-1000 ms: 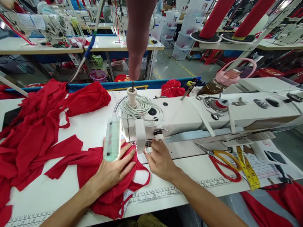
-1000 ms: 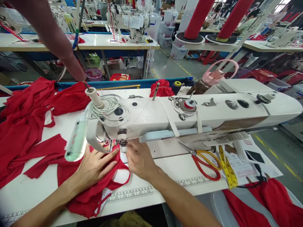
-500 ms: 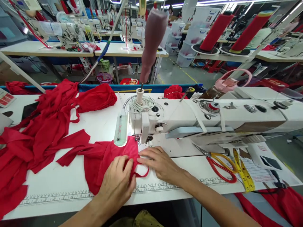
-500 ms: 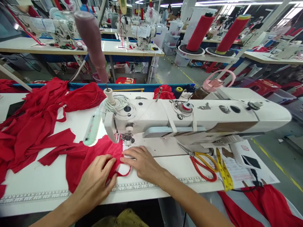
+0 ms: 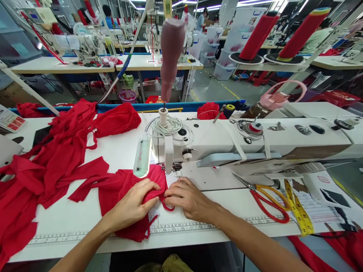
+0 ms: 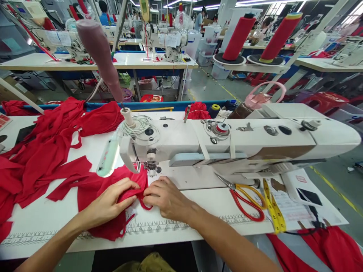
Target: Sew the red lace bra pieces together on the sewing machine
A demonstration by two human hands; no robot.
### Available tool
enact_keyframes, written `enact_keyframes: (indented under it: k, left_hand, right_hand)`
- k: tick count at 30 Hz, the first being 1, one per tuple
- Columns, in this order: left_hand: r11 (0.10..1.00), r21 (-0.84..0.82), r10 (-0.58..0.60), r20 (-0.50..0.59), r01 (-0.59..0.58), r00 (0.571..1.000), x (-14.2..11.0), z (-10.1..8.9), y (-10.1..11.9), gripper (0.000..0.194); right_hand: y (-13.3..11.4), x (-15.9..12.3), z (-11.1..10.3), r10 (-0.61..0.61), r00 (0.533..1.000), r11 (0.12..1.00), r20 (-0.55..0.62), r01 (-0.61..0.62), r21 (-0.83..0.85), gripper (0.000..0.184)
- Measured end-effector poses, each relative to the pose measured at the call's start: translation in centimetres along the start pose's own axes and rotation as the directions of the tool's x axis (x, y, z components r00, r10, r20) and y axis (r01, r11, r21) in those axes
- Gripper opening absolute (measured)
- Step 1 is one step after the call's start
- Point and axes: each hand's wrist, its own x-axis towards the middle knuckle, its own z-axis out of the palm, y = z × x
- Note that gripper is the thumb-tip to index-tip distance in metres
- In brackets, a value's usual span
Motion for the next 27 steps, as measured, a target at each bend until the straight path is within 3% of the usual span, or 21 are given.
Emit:
enact_keyframes:
  k: [2,6,11,17,21,27]
  left_hand:
    - [0.999,-0.027,0.023,0.02,-0.023,1.0,0.0,-0.8,-0.4,0.019]
    - [0.995,0.098,0.045,-0.171,-0.028,0.984,0.5,-0.9,-0.4,0.027]
    - [0.864,0.459,0.272,-0.081,-0.206,0.959,0.4,1.4,-0.3,0.018]
    - [0.685,0.655,0.526,-0.141,-0.32,0.838,0.1,2.6,-0.1,0.03]
    - [0.637,0.706,0.517,-0.091,-0.311,0.851,0.2,2.9,0.4,0.033]
    - [0.707,0.639,0.474,-0.109,-0.304,0.874,0.1,3.1,0.2,0.039]
  right_hand:
    - [0.0,-0.1,-0.1,-0.001,1.0,1.0,0.01,0.001,-0.02,0.035]
    - [-0.3,-0.1,-0.1,-0.018,1.0,0.997,0.015,0.019,-0.068,0.029]
    - [-0.6,0.0,-0.2,-0.08,0.996,0.994,-0.046,0.077,-0.075,0.026]
    - [-0.6,0.0,-0.2,-0.114,0.991,0.992,-0.071,0.109,-0.07,0.026]
    - [-0.7,-0.1,-0.2,-0.126,0.988,0.991,-0.084,0.121,-0.059,0.026]
    - [-0.7,-0.1,-0.3,-0.101,0.994,0.994,-0.045,0.099,-0.036,0.026]
